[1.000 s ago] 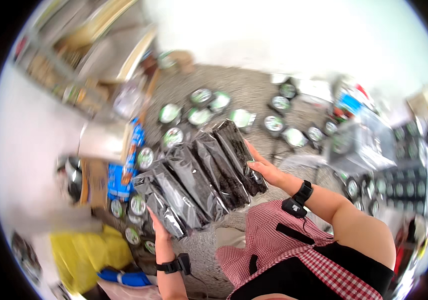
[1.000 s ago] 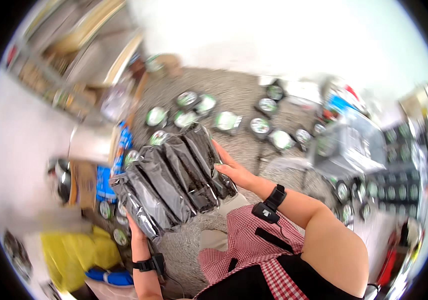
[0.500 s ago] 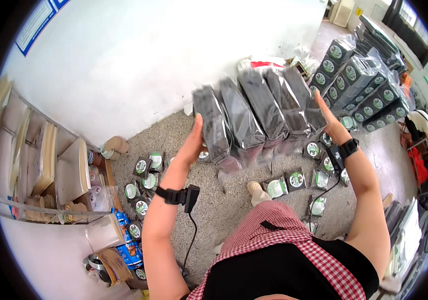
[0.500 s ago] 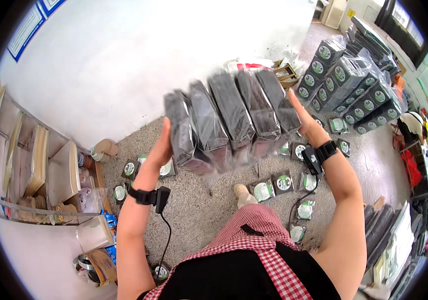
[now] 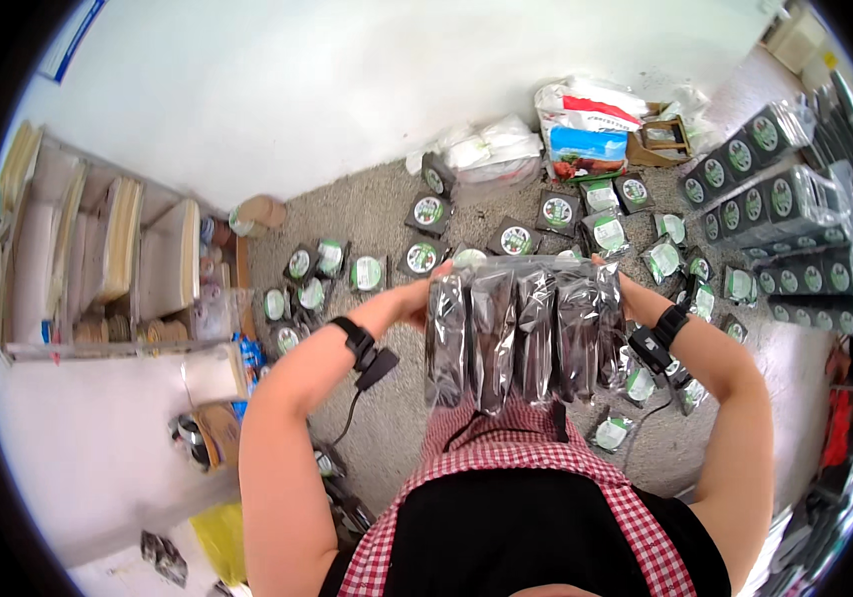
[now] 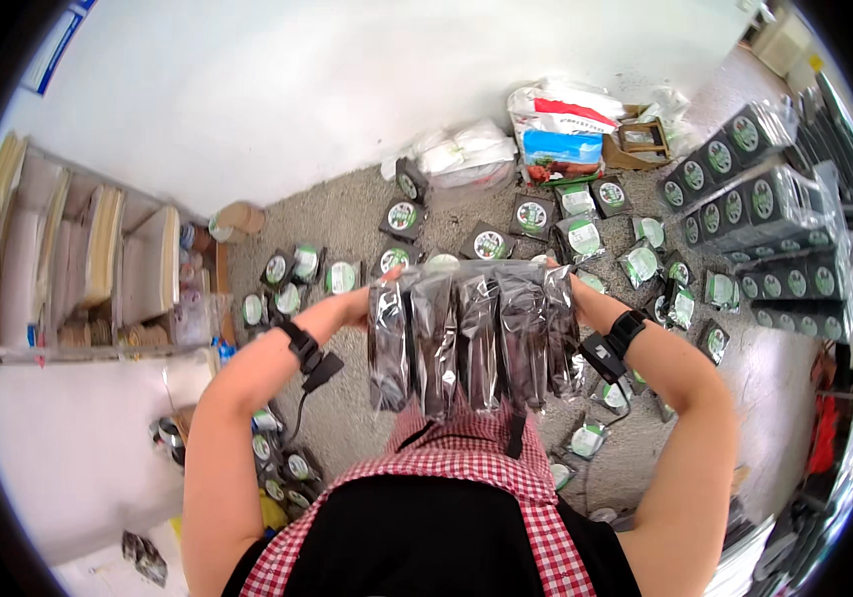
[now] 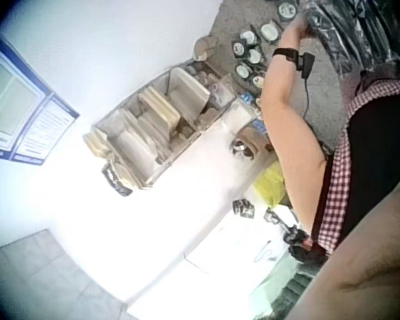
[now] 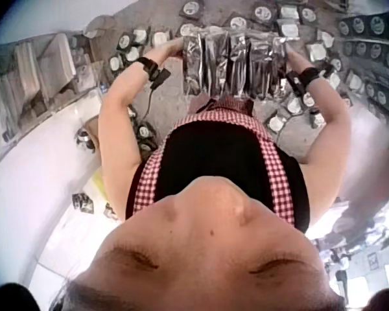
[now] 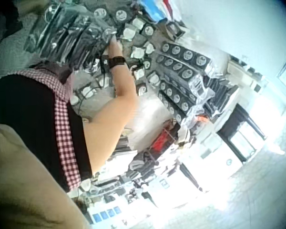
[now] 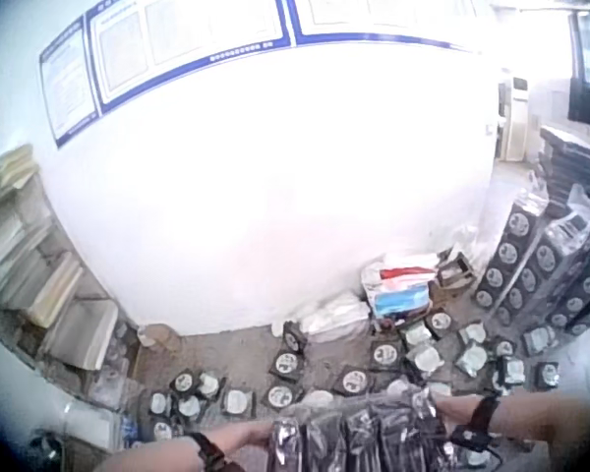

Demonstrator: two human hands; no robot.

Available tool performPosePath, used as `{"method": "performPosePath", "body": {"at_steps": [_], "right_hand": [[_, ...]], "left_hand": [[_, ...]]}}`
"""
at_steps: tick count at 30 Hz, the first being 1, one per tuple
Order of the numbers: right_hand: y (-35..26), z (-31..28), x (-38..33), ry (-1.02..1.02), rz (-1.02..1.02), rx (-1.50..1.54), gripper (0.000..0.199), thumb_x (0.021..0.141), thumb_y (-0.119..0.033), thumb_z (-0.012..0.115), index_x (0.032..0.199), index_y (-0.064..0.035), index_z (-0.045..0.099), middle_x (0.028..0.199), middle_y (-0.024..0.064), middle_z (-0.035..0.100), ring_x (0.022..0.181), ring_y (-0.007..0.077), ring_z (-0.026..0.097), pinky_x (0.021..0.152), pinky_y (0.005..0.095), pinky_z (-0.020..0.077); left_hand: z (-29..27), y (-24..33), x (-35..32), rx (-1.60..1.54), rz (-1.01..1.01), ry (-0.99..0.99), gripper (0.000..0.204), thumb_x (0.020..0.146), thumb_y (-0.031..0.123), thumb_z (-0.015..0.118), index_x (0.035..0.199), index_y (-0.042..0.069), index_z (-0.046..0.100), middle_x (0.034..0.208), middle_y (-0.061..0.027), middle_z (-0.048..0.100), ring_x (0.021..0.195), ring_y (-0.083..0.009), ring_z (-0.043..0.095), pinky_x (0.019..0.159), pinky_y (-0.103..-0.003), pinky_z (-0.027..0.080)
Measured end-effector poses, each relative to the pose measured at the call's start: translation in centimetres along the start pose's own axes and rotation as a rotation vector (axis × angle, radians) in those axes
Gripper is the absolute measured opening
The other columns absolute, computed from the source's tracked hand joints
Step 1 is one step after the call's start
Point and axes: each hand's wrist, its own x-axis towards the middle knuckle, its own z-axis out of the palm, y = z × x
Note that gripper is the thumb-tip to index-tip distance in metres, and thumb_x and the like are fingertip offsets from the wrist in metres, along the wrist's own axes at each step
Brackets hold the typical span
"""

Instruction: The person stacks packaged food items by hand on the floor and then places the stack into a large clear plastic bag.

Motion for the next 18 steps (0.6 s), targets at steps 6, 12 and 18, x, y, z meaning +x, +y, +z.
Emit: {"method": "performPosePath", "body": {"at_steps": [6,12,18], "right_hand": [[1.7,-4.2,2.9,-0.058,-0.089,0.535,0.066,0.088,-0.062,0.034,0.118,-0.0074,0.054,0.109,0.0081,0.062,0.093,0.0243,0.06,0.078,0.0376,0.05],[-2.0,-0.2,-2.4,0.267,-0.261,0.491,0.064,0.089,-0.058,0.035,0.118,-0.004,0.052,0.11,0.0107,0.06,0.099,0.0256,0.056,0.088,0.0355,0.0441],[-1.6,4.4,-10.7,0.488,-1.024,-1.119,0.088,0.072,-0.06,0.059,0.135,-0.0037,0.034,0.144,0.0226,0.021,0.134,0.0369,0.02,0.109,0.0469,0.0152]], "left_hand": [[0.2,2.8,2.1,-0.013,-0.085,0.028,0.095,0.074,0.082,0.016,0.114,0.006,0.057,0.107,-0.011,0.062,0.097,-0.0214,0.062,0.077,-0.04,0.053],[1.8,1.2,2.2,-0.084,-0.086,0.027,0.078,0.082,0.072,0.023,0.119,0.01,0.054,0.11,-0.0079,0.062,0.097,-0.0204,0.062,0.079,-0.041,0.052],[1.4,-4.7,-1.3,0.243,0.597,0.79,0.074,0.084,0.067,0.034,0.137,0.016,0.037,0.142,-0.0177,0.03,0.133,-0.036,0.025,0.105,-0.054,0.025]]}}
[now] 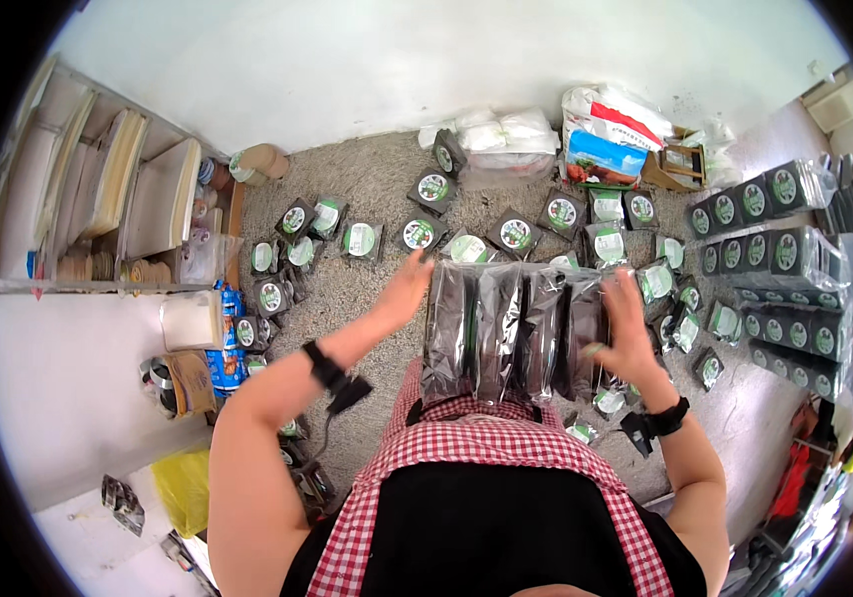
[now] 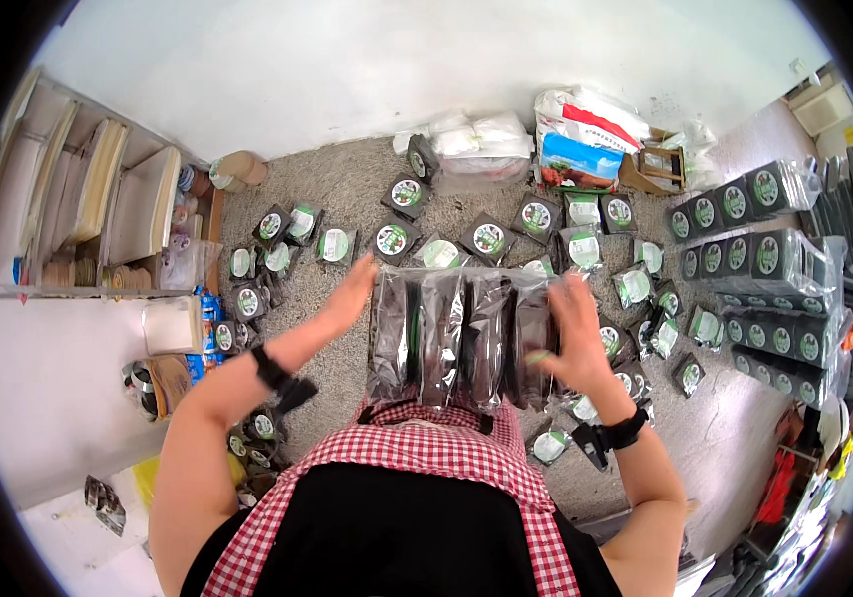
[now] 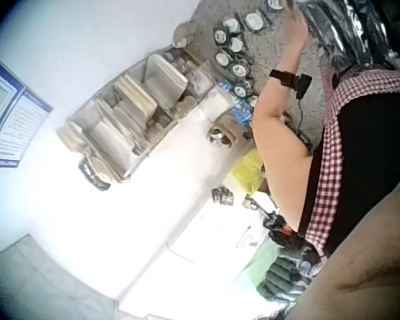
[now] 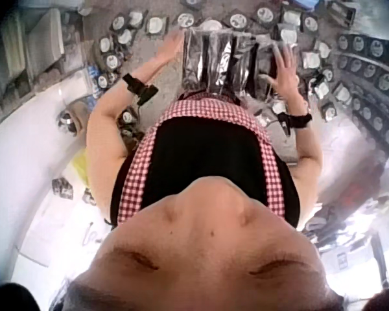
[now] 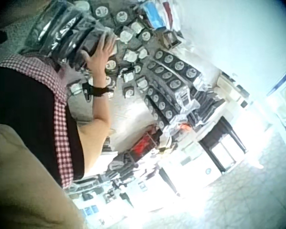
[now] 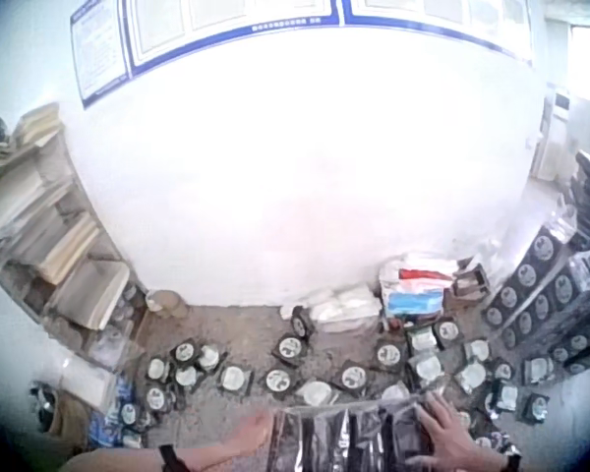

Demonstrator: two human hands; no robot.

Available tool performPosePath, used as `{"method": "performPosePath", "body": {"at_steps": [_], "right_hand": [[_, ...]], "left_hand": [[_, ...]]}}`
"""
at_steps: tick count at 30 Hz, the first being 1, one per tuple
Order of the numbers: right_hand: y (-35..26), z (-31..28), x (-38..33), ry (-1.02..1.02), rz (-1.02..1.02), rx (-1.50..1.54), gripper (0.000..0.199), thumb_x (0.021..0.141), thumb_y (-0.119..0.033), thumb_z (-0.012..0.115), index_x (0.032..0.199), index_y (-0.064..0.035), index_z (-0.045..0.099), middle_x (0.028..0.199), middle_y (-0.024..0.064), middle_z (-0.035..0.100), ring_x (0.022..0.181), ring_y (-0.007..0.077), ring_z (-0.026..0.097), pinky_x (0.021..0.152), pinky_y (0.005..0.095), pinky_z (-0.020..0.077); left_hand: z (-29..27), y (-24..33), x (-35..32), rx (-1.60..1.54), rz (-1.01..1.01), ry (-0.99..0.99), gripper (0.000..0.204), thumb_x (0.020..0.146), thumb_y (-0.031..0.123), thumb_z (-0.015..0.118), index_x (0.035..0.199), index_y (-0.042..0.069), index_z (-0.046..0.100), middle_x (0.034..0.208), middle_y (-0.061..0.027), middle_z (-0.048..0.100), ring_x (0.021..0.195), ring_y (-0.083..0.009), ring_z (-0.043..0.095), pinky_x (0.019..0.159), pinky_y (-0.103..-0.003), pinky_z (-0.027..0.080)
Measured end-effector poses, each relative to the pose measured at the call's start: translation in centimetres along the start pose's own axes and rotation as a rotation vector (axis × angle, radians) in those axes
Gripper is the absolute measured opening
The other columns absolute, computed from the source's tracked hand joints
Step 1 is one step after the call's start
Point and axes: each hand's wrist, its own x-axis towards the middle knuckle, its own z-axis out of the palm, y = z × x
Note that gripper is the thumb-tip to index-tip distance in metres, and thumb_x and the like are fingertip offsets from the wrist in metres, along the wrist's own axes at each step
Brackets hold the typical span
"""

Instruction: The person stacks packaged food items by hand on the floor and then places the stack into a large clear plastic bag.

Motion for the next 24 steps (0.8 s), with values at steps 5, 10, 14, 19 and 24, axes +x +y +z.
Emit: {"method": "performPosePath", "body": {"at_steps": [5,10,14,19,24], "right_hand": [[-1.0,3.5,1.4,-0.158,0.088,-0.39,0.089,0.072,-0.054,0.062,0.137,-0.0014,0.029,0.145,0.0226,0.017,0.136,0.0358,0.013,0.109,0.0525,0.008],[1.8,10.5,2.8,-0.2,0.109,-0.406,0.086,0.077,-0.047,0.06,0.138,0.0012,0.022,0.146,0.0197,0.015,0.137,0.0325,0.01,0.111,0.0481,0.0063],[3.8,15.6,1.8,-0.244,0.181,-0.342,0.085,0.075,-0.04,0.064,0.139,-0.0013,0.023,0.146,0.0179,0.017,0.137,0.0313,0.011,0.111,0.0465,0.0036],[7.3,16.6,0.3,-0.388,0.101,-0.3,0.077,0.077,-0.025,0.064,0.138,0.0013,0.025,0.143,0.0225,0.023,0.133,0.0368,0.019,0.109,0.0467,0.0134],[0.3,9.4,5.8,-0.283,0.159,0.157,0.035,0.085,-0.005,0.05,0.119,0.0053,0.051,0.117,0.0157,0.056,0.108,0.0238,0.052,0.093,0.0328,0.0389]], "left_hand": [[3.9,6.7,-2.6,0.636,0.766,-0.101,0.08,0.079,0.063,0.048,0.141,0.016,0.027,0.148,-0.0178,0.012,0.132,-0.0507,0.001,0.104,-0.061,0.013],[6.9,1.9,1.0,0.738,0.648,-0.049,0.086,0.077,0.058,0.053,0.141,0.008,0.025,0.147,-0.0184,0.016,0.134,-0.0449,0.006,0.107,-0.056,0.011],[10.2,-3.2,1.9,0.618,0.608,-0.047,0.091,0.071,0.053,0.065,0.139,0.005,0.028,0.147,-0.0188,0.016,0.136,-0.0381,0.009,0.11,-0.051,0.009],[12.1,-1.9,0.2,0.575,0.466,-0.161,0.078,0.066,0.041,0.071,0.128,0.002,0.044,0.138,-0.0188,0.032,0.133,-0.0336,0.019,0.111,-0.043,0.015],[0.2,-4.4,-11.1,0.092,0.75,0.148,0.052,0.076,0.024,0.062,0.122,0.004,0.049,0.12,-0.0165,0.051,0.113,-0.0318,0.047,0.096,-0.042,0.038]]}}
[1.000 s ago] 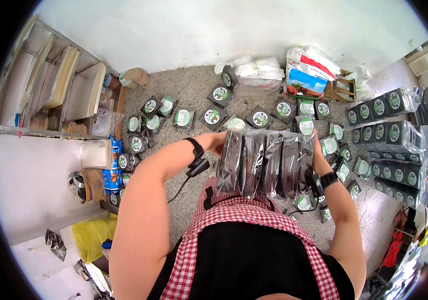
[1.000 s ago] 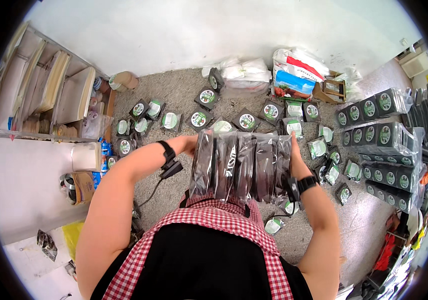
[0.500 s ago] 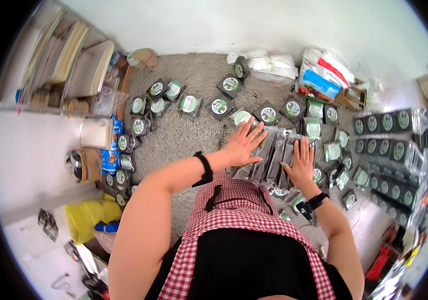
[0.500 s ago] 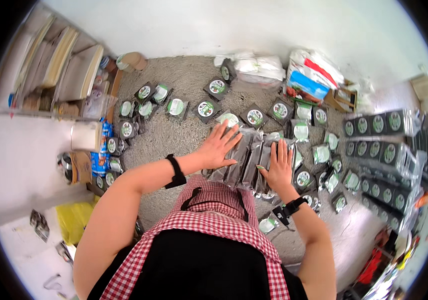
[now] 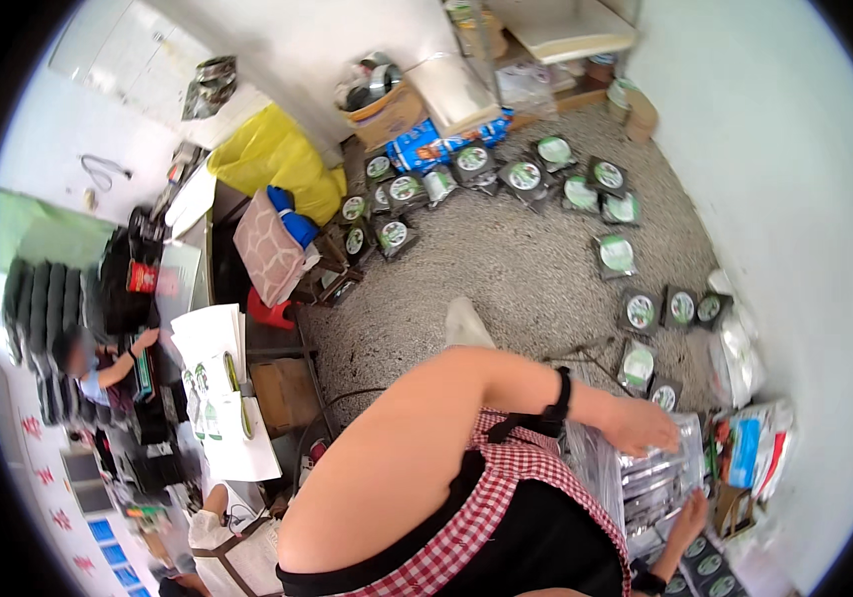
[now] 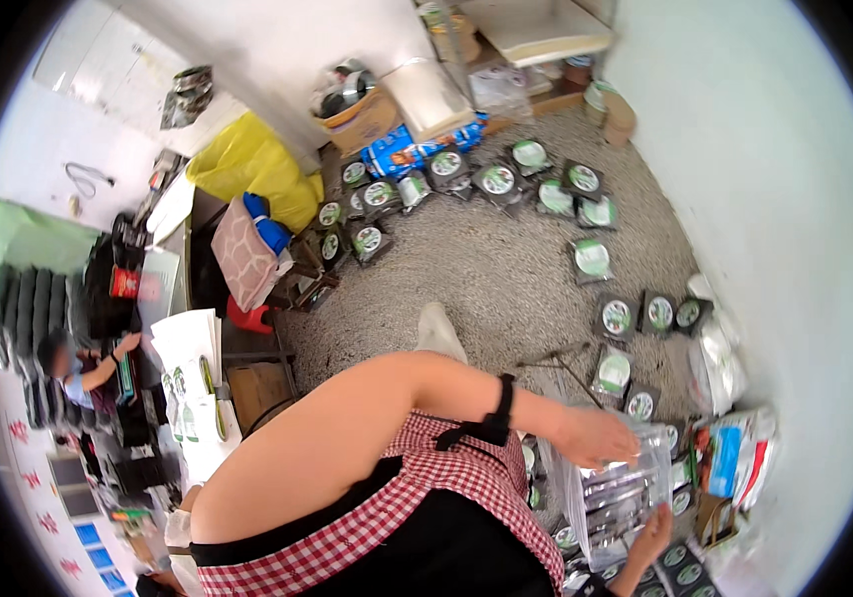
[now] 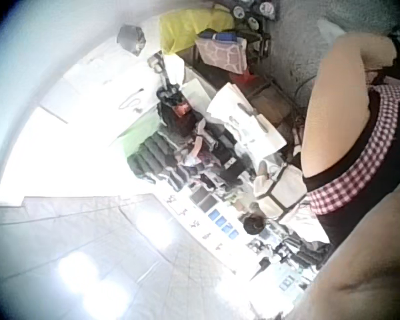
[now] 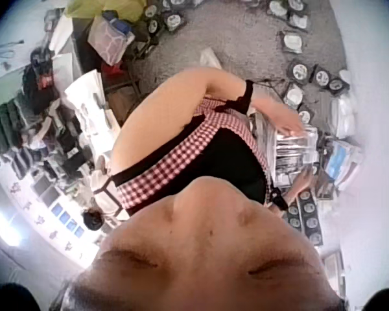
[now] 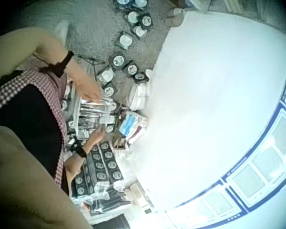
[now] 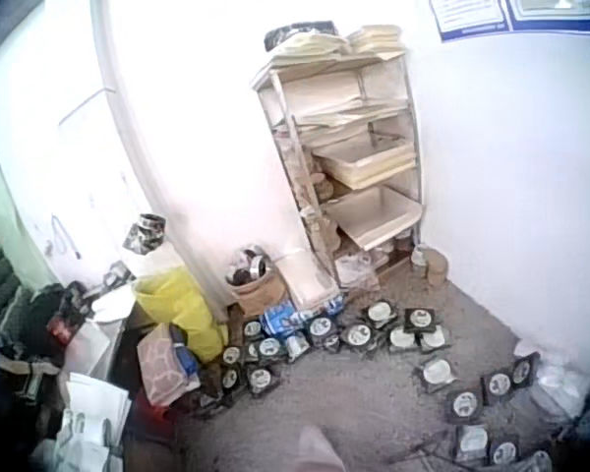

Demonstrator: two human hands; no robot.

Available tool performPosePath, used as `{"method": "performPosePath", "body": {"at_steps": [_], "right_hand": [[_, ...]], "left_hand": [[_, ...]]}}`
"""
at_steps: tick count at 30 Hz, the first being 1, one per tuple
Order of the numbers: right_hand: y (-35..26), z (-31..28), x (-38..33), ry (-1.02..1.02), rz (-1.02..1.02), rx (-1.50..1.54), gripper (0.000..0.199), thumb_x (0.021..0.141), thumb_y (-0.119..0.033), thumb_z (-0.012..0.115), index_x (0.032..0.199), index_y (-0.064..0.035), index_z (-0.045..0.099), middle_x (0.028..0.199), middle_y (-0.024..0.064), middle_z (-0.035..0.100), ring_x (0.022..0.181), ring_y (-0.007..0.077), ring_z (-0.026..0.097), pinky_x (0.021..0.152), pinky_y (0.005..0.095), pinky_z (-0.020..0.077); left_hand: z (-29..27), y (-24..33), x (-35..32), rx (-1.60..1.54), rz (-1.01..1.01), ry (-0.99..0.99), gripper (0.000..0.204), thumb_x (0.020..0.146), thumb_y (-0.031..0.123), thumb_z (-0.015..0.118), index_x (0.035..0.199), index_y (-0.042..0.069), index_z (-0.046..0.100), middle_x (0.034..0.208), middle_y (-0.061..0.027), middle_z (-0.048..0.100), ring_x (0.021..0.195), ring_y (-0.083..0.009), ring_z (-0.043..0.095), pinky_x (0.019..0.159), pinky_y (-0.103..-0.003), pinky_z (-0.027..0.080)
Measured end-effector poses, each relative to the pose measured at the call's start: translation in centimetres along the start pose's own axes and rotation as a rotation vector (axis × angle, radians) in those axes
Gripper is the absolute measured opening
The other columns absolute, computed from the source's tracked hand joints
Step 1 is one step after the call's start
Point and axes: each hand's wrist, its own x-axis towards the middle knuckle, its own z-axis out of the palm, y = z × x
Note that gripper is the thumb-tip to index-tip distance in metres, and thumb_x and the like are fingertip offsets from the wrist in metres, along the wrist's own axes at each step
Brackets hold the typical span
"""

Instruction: The person stacks packaged food items by hand on the floor and then places the stack into a large clear plastic bag.

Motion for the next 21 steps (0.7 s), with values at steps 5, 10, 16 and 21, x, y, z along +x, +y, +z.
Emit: {"method": "performPosePath", "body": {"at_steps": [5,10,16,21], "right_hand": [[-24.5,6.1,5.4,0.044,-0.308,0.092,0.032,0.086,0.0,0.046,0.117,0.0047,0.05,0.111,0.0142,0.058,0.1,0.0212,0.055,0.091,0.0315,0.0404],[-46.2,23.8,9.2,-0.338,-0.825,-0.365,0.039,0.071,0.0,0.057,0.11,-0.0017,0.057,0.108,0.0154,0.057,0.102,0.033,0.052,0.091,0.0393,0.0382],[-62.0,53.4,17.4,-0.909,-1.399,-0.714,0.054,0.069,-0.015,0.064,0.12,-0.0055,0.048,0.105,0.0136,0.057,0.099,0.031,0.052,0.087,0.0412,0.0385],[-66.2,81.6,23.1,-0.983,-1.675,-0.792,0.069,0.064,-0.015,0.065,0.128,-0.0038,0.04,0.1,0.0157,0.055,0.096,0.0309,0.052,0.085,0.0415,0.0399]], "left_hand": [[-12.2,-5.6,-23.6,-0.016,-0.682,0.343,0.046,0.083,0.022,0.054,0.124,0.003,0.046,0.118,-0.017,0.053,0.11,-0.0319,0.051,0.094,-0.04,0.039],[-18.4,-7.9,-51.3,-0.198,-1.454,0.67,0.042,0.082,0.03,0.051,0.12,0.013,0.054,0.109,-0.0119,0.059,0.102,-0.0293,0.056,0.083,-0.039,0.046],[-18.3,-12.4,-77.6,-0.125,-1.673,0.676,0.029,0.093,0.016,0.041,0.118,0.004,0.051,0.097,-0.0093,0.059,0.095,-0.0258,0.056,0.077,-0.035,0.048],[-16.4,-17.6,-86.4,-1.111,-1.553,1.865,0.046,0.083,0.034,0.06,0.112,0.001,0.048,0.092,-0.0109,0.059,0.083,-0.0225,0.059,0.072,-0.038,0.05]]}}
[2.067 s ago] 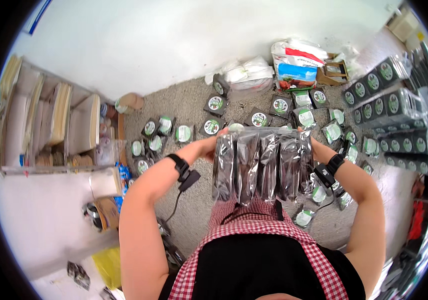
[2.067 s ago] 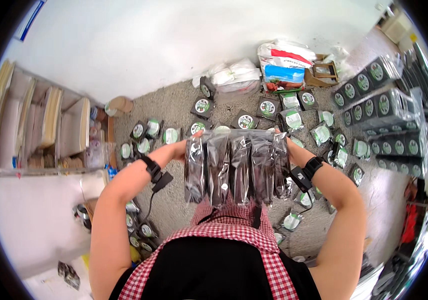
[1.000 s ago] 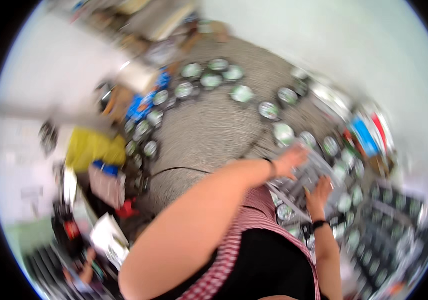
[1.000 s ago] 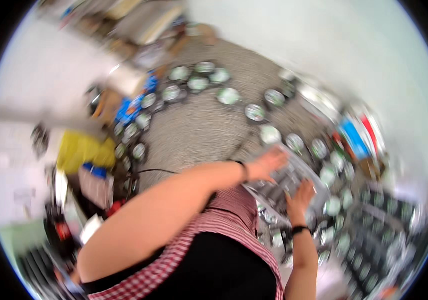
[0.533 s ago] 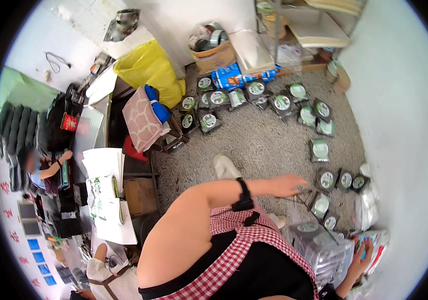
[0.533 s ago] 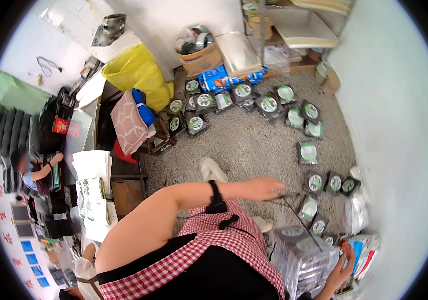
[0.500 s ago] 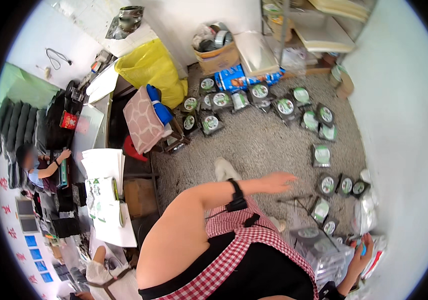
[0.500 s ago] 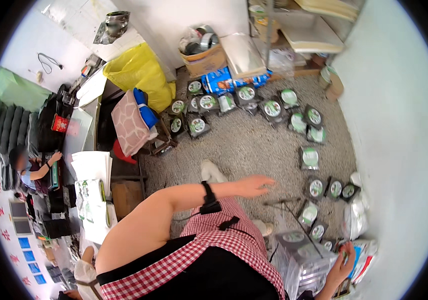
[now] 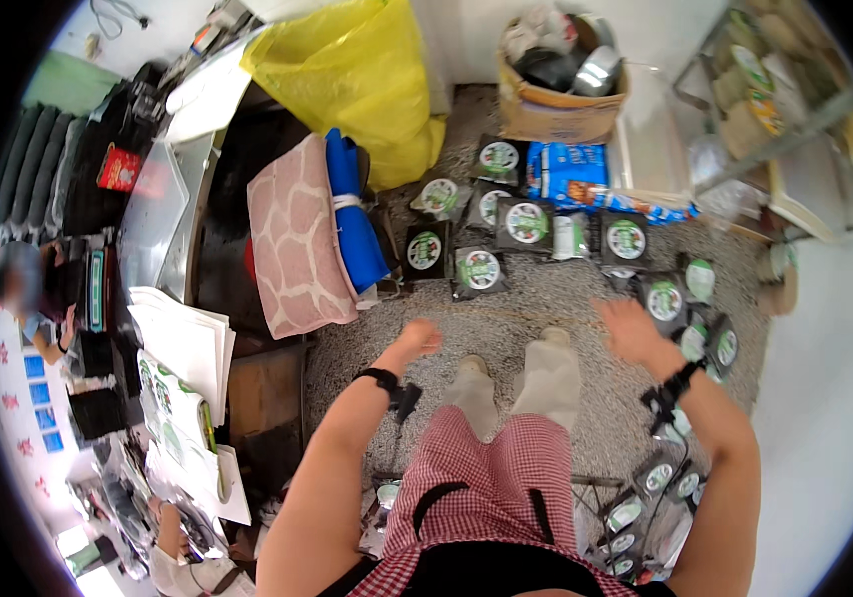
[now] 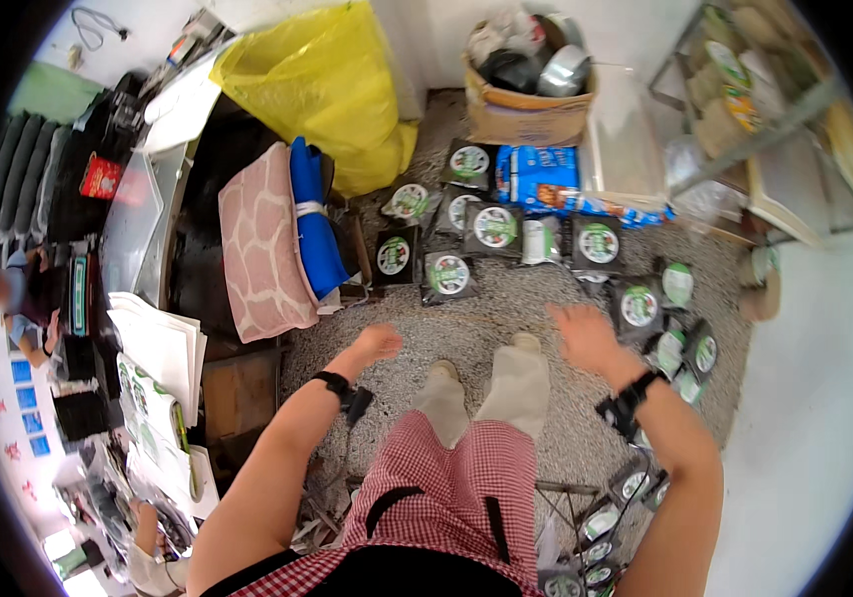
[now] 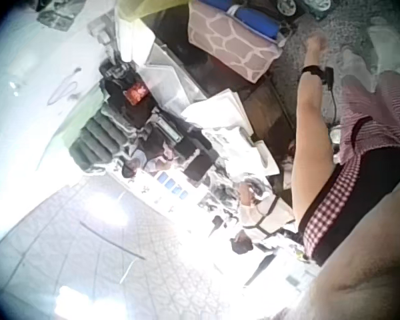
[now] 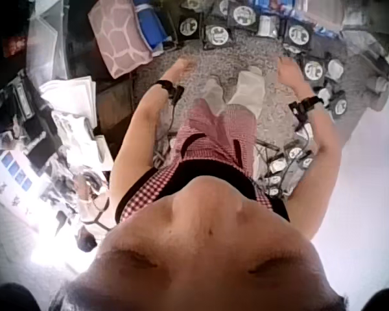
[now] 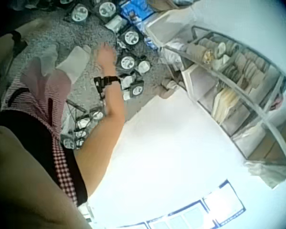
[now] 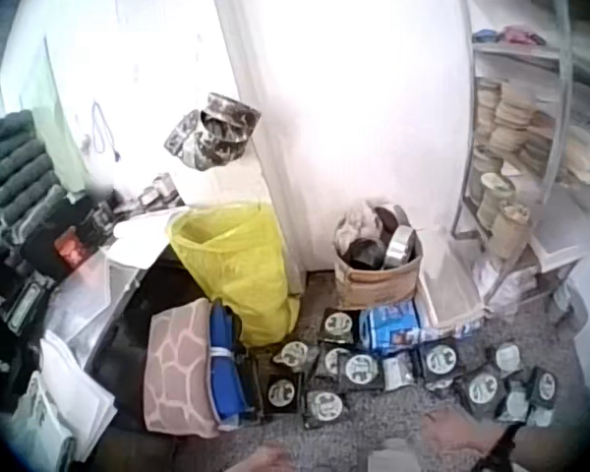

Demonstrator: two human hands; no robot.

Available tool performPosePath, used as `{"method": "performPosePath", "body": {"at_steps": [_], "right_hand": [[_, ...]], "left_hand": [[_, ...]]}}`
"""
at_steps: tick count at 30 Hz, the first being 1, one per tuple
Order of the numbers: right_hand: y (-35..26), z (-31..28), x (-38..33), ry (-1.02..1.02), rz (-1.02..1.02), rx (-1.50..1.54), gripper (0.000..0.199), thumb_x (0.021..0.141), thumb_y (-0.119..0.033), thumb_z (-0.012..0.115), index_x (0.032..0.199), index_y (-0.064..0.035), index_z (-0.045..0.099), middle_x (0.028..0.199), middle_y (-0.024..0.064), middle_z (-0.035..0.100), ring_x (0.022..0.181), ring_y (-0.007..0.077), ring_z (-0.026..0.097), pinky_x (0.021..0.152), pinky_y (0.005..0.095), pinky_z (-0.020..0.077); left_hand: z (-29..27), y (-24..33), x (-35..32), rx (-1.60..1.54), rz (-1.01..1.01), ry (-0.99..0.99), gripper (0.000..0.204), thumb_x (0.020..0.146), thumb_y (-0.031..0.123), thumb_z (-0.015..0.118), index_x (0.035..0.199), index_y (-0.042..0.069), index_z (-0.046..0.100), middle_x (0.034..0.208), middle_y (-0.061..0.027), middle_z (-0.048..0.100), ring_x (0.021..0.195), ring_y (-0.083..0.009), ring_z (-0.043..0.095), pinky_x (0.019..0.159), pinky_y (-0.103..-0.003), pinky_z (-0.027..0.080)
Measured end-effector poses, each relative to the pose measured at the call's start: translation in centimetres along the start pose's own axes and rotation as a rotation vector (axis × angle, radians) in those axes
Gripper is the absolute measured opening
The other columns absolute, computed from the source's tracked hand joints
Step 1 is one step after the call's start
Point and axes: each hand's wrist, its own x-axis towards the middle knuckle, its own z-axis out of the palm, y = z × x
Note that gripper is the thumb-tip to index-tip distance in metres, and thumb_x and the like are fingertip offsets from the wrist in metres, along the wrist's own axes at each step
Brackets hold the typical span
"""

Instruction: The person stacks packaged food items by hand on the floor and then places the stack into a large clear plastic bag.

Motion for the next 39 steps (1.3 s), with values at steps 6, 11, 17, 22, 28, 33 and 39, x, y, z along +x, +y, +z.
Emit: {"method": "performPosePath", "body": {"at_steps": [6,11,17,22,28,33,39], "right_hand": [[11.5,12.2,26.2,0.055,-0.117,0.008,0.072,0.063,-0.022,0.071,0.125,-0.0024,0.041,0.105,0.0187,0.054,0.101,0.0352,0.05,0.087,0.0425,0.0406],[18.9,21.5,37.4,0.131,-0.233,0.295,0.086,0.06,-0.028,0.075,0.133,-0.0017,0.036,0.13,0.021,0.045,0.122,0.0353,0.04,0.103,0.0385,0.0321],[25.7,35.3,47.8,-0.145,0.05,0.028,0.112,0.032,-0.034,0.088,0.129,-0.0004,0.041,0.124,0.0222,0.05,0.115,0.0347,0.048,0.098,0.0397,0.0385],[26.1,32.2,43.4,-0.423,0.056,0.098,0.058,0.052,-0.039,0.079,0.09,0.0031,0.063,0.084,0.0185,0.065,0.074,0.0273,0.062,0.066,0.0375,0.048],[32.0,31.6,28.6,-0.242,0.326,1.042,0.071,0.057,-0.024,0.08,0.117,0.0042,0.053,0.111,0.0142,0.058,0.098,0.0233,0.057,0.087,0.0335,0.0431],[32.0,31.7,27.7,-0.093,0.501,1.182,0.075,0.069,-0.029,0.076,0.127,0.0034,0.04,0.118,0.0128,0.054,0.104,0.019,0.053,0.087,0.0304,0.0432],[27.5,34.1,21.3,-0.21,0.846,1.153,0.082,0.072,-0.043,0.07,0.129,0.0065,0.038,0.118,0.015,0.053,0.11,0.0234,0.049,0.091,0.0296,0.0383]], "left_hand": [[-2.1,-3.9,23.7,-0.275,-0.057,0.322,0.067,0.084,0.045,0.057,0.126,-0.002,0.038,0.112,-0.0239,0.052,0.099,-0.0337,0.056,0.08,-0.045,0.049],[0.6,-0.8,26.5,-0.532,0.221,0.3,0.08,0.083,0.057,0.051,0.137,0.003,0.027,0.13,-0.0188,0.043,0.117,-0.0324,0.042,0.091,-0.044,0.041],[-4.0,-5.0,38.4,-0.862,0.229,0.461,0.091,0.078,0.06,0.057,0.14,0.001,0.023,0.147,-0.0167,0.017,0.134,-0.0327,0.019,0.108,-0.048,0.021],[-1.2,0.0,35.2,-0.373,0.486,0.837,0.063,0.066,0.038,0.078,0.106,-0.005,0.057,0.105,-0.0156,0.061,0.092,-0.023,0.058,0.082,-0.036,0.047],[-10.5,3.4,27.1,0.223,0.613,0.502,0.066,0.066,0.031,0.078,0.117,-0.003,0.052,0.108,-0.012,0.061,0.098,-0.0197,0.059,0.086,-0.033,0.046],[-8.4,7.5,30.2,0.785,0.399,-0.03,0.075,0.067,0.042,0.075,0.121,-0.004,0.051,0.111,-0.0162,0.06,0.1,-0.0227,0.058,0.088,-0.034,0.043],[-4.1,-4.3,38.7,0.361,0.167,0.323,0.093,0.062,0.059,0.072,0.117,-0.013,0.05,0.122,-0.0231,0.051,0.11,-0.0341,0.051,0.088,-0.038,0.044]]}}
